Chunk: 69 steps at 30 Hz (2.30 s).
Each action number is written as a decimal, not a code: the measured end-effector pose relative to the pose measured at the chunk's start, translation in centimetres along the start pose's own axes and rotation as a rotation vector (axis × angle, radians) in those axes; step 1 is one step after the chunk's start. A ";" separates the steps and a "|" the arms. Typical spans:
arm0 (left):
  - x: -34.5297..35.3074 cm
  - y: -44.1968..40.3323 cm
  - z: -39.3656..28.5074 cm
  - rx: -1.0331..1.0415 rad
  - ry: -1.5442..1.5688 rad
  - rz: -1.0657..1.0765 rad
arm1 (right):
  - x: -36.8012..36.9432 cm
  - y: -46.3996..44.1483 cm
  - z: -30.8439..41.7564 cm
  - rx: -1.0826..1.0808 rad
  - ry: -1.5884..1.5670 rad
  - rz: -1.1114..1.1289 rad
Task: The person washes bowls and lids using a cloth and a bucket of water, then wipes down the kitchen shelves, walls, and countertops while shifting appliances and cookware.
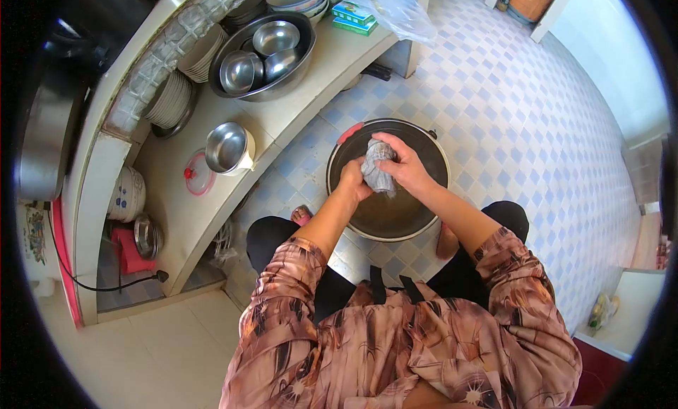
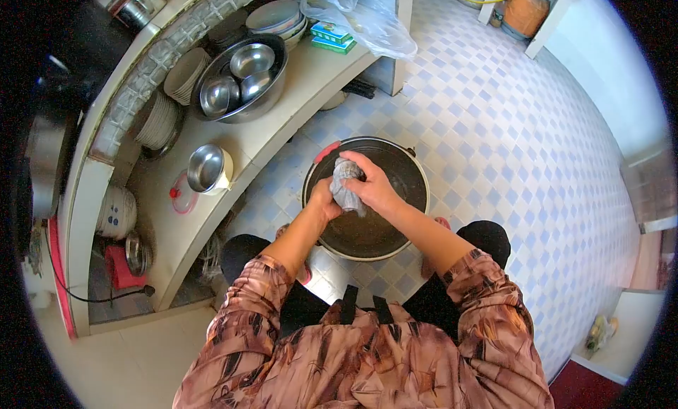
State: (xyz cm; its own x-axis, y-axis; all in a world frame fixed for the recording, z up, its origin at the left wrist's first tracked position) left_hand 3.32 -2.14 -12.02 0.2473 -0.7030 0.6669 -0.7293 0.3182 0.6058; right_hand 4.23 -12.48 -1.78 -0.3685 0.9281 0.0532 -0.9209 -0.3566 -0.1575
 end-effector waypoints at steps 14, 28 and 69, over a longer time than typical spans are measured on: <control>0.0 0.0 -0.2 0.057 -0.103 -0.186 | -2.3 -0.1 -0.8 -0.159 0.780 0.024; 2.2 0.9 -1.5 0.589 -0.589 -0.122 | -1.7 0.4 -3.1 0.022 0.667 0.184; 0.8 0.4 0.5 0.008 -0.746 -0.153 | 0.7 2.2 0.3 -0.036 1.301 0.189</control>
State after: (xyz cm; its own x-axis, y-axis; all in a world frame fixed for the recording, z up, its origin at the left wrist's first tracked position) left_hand 2.87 -2.88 -11.49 -0.1489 -0.9834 0.1037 -0.7266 0.1799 0.6631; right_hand 1.90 -12.70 -1.79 -0.0808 0.2960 -0.9518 -0.8577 -0.5070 -0.0848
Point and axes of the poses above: each hand's wrist, its own y-axis away from the middle knuckle, its own x-axis out of the palm, z = x × y, the point moved 5 cm from there along -y, towards the middle knuckle, and after that the axes turned 3 degrees about x, right-handed, at the moved point
